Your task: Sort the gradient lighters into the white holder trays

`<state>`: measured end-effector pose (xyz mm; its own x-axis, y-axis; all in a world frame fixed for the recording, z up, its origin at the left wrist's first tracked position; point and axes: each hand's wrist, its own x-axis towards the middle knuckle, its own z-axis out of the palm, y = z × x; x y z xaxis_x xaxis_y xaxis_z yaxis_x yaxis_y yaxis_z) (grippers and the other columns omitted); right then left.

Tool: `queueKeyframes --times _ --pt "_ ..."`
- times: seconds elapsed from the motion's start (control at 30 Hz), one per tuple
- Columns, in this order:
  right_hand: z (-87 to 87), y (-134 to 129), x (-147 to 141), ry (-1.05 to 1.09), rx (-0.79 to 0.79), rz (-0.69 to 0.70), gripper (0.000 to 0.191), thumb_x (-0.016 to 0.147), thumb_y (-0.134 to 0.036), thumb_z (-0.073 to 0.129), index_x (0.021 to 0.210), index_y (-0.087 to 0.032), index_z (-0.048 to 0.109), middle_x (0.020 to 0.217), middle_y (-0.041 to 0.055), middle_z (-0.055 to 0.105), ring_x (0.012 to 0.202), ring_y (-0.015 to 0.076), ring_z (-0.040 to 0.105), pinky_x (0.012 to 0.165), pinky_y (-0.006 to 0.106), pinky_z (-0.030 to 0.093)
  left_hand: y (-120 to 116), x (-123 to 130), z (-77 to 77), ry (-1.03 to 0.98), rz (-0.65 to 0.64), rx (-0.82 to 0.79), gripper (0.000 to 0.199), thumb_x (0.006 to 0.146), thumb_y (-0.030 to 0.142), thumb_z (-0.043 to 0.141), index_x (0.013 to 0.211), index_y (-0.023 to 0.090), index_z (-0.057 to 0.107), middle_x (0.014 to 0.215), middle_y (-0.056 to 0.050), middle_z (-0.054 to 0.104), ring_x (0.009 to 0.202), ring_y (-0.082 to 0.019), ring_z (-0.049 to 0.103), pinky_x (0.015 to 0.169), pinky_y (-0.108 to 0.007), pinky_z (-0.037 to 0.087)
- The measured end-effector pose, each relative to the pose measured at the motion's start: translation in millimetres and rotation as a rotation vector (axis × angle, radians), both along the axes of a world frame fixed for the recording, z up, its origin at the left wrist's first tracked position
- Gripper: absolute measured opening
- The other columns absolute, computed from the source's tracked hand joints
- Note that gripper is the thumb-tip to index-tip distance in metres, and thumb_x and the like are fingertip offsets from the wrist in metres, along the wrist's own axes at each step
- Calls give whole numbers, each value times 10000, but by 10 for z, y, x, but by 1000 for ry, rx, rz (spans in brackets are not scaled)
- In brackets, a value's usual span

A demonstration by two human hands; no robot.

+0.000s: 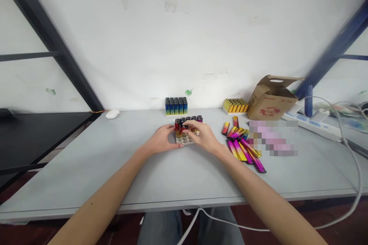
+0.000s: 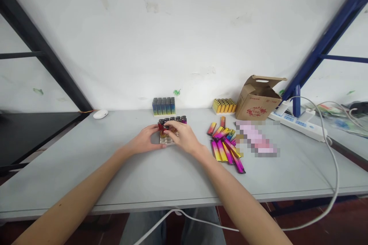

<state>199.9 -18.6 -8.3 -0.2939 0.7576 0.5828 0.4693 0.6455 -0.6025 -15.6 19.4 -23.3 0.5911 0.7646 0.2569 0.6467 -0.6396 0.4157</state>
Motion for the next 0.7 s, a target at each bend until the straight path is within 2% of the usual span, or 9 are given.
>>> queueKeyframes --times 0.17,0.3,0.37,0.47,0.53,0.6,0.7 --pt "-87 -5 -82 -47 -40 -66 253 943 -320 549 1148 -239 673 1053 63 727 830 174 664 787 318 519 5 -5 -9 17 14 25 644 710 696 684 1172 248 656 1240 -91 632 1167 -337 582 1012 -450 467" --pt "-96 -11 -145 -239 104 -169 305 992 -326 454 1185 -260 681 1025 81 712 950 209 625 840 341 495 14 -15 -30 26 30 48 643 691 728 676 1134 262 664 1247 -84 633 1170 -336 581 1011 -456 474" --pt "-85 -8 -177 -323 219 -238 316 992 -293 446 1198 -257 682 1093 103 691 1035 230 591 892 371 477 20 -19 -39 25 28 52 629 688 725 676 1112 261 665 1216 -81 645 1143 -328 591 1002 -463 479" --pt "-73 -9 -226 -454 401 -337 341 963 -234 473 1256 -243 648 1343 128 579 1298 286 440 1049 459 374 24 -21 -45 19 18 52 607 694 714 677 1097 260 662 1164 -76 659 1104 -314 603 987 -463 486" --pt "-75 -24 -256 -523 460 -363 376 958 -230 469 1308 -220 605 1480 126 464 1412 309 304 1117 495 288 22 -18 -44 14 18 56 586 697 706 683 1074 258 663 1149 -79 659 1088 -309 609 978 -457 491" --pt "-85 -45 -275 -546 454 -367 405 965 -268 454 1346 -194 569 1534 130 395 1446 321 242 1139 501 255 20 -14 -45 11 17 63 558 705 692 687 1051 255 667 1153 -83 657 1079 -305 614 981 -450 491" --pt "-90 -49 -245 -475 379 -385 448 970 -321 426 1381 -179 533 1537 130 387 1442 302 256 1143 463 267 25 -16 -53 11 16 67 575 715 680 688 1096 249 664 1191 -89 647 1104 -307 611 1006 -445 477"
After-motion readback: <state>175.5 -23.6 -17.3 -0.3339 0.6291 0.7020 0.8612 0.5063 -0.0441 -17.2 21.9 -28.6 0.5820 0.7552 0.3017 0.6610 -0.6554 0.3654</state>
